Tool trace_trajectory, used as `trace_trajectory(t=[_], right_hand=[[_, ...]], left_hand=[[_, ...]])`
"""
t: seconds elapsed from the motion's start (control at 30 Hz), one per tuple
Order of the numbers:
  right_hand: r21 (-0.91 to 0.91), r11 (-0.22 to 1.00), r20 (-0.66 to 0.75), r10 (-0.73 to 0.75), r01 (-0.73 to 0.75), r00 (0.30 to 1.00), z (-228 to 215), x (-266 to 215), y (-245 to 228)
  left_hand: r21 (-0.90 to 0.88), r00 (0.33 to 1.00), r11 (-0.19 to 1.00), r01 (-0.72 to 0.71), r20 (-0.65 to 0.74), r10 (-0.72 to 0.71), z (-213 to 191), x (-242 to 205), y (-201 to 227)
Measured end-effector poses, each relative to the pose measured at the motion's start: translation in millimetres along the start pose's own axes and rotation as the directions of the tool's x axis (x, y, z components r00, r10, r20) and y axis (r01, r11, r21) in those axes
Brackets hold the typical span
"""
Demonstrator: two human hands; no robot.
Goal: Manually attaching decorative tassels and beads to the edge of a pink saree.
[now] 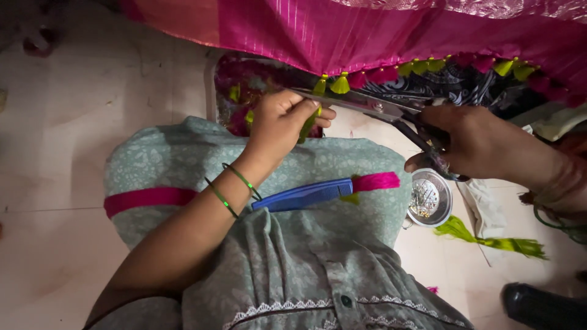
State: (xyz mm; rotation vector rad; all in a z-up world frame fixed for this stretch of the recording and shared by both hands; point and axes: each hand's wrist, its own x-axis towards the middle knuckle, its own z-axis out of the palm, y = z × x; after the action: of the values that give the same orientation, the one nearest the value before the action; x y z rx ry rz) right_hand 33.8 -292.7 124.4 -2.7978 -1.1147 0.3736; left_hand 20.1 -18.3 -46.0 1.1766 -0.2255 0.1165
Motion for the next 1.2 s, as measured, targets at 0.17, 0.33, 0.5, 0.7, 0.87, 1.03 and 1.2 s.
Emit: trace_trajectory(t=[0.17, 0.33, 0.5, 0.7, 0.87, 1.03, 1.2], right_hand=[[-0.001, 0.994, 0.048, 0.106, -0.106, 0.993, 2.8, -5.0, -1.5], [0.076, 0.995, -0.015, 0.058, -0.057, 0.998, 36.8, -28.5, 26.6], [0.381, 0.922, 0.206, -0.009, -0.072, 0.979, 93.0, -66.5, 32.9], [0.488, 0.86, 0.365, -0.05, -0.146, 0.93, 197.5, -87.4, 23.7], [0.404, 0.902, -0.007, -0.165, 0.153, 0.986, 194.0, -34.8, 8.7], [0.376, 0.909, -0.278, -0.073, 0.178, 0.958, 196.8, 88.8, -53.8], [0.152, 0.863, -0.341, -0.412, 0.482, 0.845, 233.8, 175.4, -104.8]], left_hand=[[0.065, 1.0, 0.998, -0.014, -0.013, 0.015, -1.0, -2.3, 11.0], [0.049, 0.999, 0.998, -0.034, -0.03, 0.035, -14.6, -10.6, 13.3], [0.068, 0.99, 0.993, 0.099, -0.111, -0.091, -50.6, -29.6, 25.4], [0.172, 0.976, 0.961, 0.215, -0.078, -0.204, -90.5, -77.6, 35.3], [0.167, 0.937, 0.924, 0.343, -0.13, -0.324, -105.3, -124.6, 52.0], [0.128, 0.913, 0.917, 0.378, -0.214, -0.347, -104.5, -149.5, 55.5], [0.148, 0.917, 0.931, 0.334, -0.281, -0.284, -96.8, -147.6, 68.9]])
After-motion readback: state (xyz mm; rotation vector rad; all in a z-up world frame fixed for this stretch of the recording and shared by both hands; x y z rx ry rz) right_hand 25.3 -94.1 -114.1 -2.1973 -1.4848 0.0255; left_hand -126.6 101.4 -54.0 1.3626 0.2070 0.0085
